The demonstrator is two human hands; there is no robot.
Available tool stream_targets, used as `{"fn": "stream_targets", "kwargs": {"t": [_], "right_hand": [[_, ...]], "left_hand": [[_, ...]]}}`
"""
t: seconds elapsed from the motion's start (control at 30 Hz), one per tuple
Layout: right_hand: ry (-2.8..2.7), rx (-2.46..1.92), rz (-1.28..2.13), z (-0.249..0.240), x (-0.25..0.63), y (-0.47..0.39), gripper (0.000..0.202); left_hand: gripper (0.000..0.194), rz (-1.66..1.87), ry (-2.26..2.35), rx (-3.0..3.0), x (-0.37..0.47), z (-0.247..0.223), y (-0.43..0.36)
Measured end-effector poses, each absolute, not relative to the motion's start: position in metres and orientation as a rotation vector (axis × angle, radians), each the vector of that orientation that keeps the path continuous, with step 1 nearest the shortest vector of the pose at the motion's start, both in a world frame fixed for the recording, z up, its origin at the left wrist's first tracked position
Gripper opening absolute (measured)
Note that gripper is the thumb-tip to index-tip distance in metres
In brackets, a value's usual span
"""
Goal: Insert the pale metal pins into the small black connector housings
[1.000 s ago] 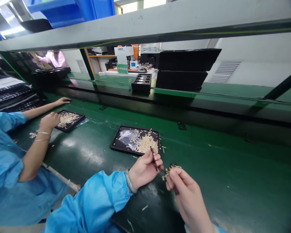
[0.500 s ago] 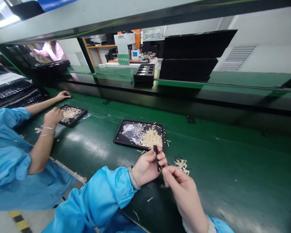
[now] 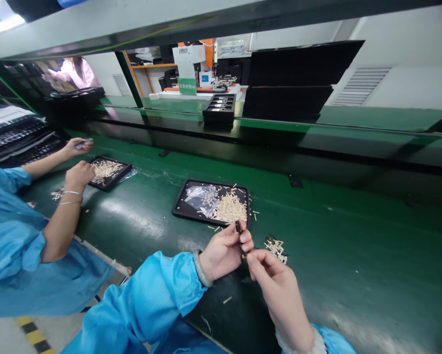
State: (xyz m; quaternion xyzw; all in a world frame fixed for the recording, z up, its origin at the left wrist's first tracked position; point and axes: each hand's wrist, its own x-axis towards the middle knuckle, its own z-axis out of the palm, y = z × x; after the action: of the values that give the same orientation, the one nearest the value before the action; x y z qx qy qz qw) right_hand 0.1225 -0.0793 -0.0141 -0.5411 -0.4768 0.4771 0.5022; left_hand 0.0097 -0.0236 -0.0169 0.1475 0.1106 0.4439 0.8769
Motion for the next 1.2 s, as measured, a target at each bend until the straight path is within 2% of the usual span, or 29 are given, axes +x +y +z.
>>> {"fn": "stream_targets", "kwargs": {"t": [0.4, 0.73, 1.2], "right_hand": [[-1.214, -1.324, 1.134, -0.014, 0.124, -0.081, 0.024], [-1.219, -1.297, 1.233, -0.011, 0.127, -0.081, 0.028], [-1.390, -1.319, 0.999, -0.013, 0.133, -0.081, 0.023]], "left_hand": [[0.011, 0.965, 0.357, 0.368, 0.010, -0.009, -0.028], [0.021, 1.025, 0.498, 0.423, 0.010, -0.008, -0.030], [0.019, 1.097, 0.601, 0.508, 0.011, -0.007, -0.036]]}}
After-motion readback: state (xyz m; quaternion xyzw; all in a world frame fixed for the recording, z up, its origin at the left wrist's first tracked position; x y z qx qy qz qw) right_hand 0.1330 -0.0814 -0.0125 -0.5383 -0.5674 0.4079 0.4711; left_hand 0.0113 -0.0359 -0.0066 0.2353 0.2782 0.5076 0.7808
